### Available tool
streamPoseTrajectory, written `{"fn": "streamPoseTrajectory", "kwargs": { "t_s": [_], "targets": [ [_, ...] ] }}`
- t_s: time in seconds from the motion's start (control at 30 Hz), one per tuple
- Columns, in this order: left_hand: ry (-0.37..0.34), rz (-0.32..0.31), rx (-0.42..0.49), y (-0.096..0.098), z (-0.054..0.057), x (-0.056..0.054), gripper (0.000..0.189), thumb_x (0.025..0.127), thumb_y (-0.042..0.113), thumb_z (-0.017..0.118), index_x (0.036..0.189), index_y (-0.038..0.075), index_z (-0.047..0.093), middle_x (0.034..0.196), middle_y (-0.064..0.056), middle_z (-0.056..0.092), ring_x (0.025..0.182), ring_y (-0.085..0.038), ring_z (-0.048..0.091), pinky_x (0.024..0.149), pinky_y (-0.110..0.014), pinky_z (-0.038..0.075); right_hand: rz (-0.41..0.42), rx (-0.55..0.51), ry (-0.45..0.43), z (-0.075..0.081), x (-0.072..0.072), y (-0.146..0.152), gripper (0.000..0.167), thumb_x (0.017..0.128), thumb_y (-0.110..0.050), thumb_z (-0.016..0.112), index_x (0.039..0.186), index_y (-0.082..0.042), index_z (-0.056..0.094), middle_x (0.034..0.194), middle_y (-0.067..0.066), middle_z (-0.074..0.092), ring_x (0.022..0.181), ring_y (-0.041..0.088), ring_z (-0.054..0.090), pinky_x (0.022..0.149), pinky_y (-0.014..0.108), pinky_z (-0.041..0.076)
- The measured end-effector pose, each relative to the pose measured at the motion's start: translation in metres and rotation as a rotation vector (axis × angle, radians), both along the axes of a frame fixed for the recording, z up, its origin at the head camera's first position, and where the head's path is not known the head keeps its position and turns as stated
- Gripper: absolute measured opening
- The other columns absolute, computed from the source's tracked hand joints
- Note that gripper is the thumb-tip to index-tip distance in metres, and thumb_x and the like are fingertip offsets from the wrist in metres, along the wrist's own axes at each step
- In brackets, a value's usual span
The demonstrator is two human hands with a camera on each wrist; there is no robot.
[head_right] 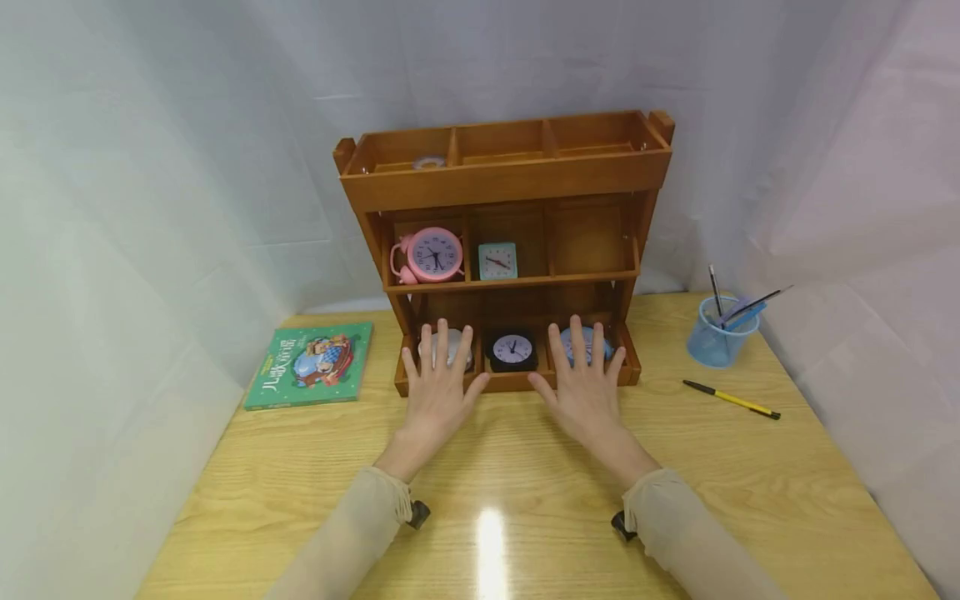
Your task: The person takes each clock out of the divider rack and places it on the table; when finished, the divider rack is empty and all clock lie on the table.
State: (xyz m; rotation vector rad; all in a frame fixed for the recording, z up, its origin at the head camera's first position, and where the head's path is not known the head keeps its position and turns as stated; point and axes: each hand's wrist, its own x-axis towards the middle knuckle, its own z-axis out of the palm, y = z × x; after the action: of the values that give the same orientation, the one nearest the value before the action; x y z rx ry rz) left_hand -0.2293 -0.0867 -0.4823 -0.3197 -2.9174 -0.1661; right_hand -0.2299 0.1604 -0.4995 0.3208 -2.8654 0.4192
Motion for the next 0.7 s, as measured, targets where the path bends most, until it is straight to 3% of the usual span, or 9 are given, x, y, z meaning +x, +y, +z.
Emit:
{"fn": "streamPoseTrajectory", "kwargs": {
  "t_s": [0.2,0.33,0.47,0.7],
  "targets": [
    [-0.009,0.008,0.003,-0.001,-0.002,-0.001,0.08,0.109,0.063,0.036,0.172,0.028,0.001,0.179,-0.015,-0.009,0.165,-0.042,-0.002,0.128,-0.073,0.009,0.004,0.008,-0.004,-0.003,-0.003,-0.004,0.087,0.107,-0.066,0.042,0.172,-0.026,0.001,0.179,0.015,-0.007,0.162,0.05,-0.01,0.118,0.086,0.001],
    [-0.023,0.004,0.07,-0.007,-0.003,-0.003,0.081,0.109,0.063,0.037,0.172,0.026,0.004,0.179,-0.015,-0.007,0.166,-0.041,-0.003,0.128,-0.072,0.008,0.008,0.006,0.01,-0.003,-0.007,-0.008,0.087,0.106,-0.065,0.044,0.172,-0.024,0.003,0.179,0.016,-0.004,0.163,0.051,-0.006,0.119,0.085,0.002],
    [-0.005,0.02,0.178,-0.022,0.0,-0.01,0.081,0.108,0.06,0.044,0.171,0.024,0.009,0.179,-0.016,0.002,0.165,-0.041,0.001,0.129,-0.071,0.01,0.032,0.003,0.004,0.001,-0.01,-0.012,0.089,0.106,-0.063,0.048,0.172,-0.022,0.005,0.179,0.018,-0.001,0.162,0.051,-0.004,0.122,0.082,0.005],
    [-0.022,0.067,0.218,-0.057,-0.001,-0.024,0.083,0.108,0.055,0.051,0.171,0.021,0.009,0.177,-0.021,0.003,0.164,-0.045,0.003,0.128,-0.071,0.016,0.071,0.024,-0.036,0.008,-0.018,-0.017,0.091,0.105,-0.063,0.05,0.171,-0.017,0.008,0.178,0.021,0.004,0.162,0.052,-0.002,0.122,0.081,0.009]
  ]
}}
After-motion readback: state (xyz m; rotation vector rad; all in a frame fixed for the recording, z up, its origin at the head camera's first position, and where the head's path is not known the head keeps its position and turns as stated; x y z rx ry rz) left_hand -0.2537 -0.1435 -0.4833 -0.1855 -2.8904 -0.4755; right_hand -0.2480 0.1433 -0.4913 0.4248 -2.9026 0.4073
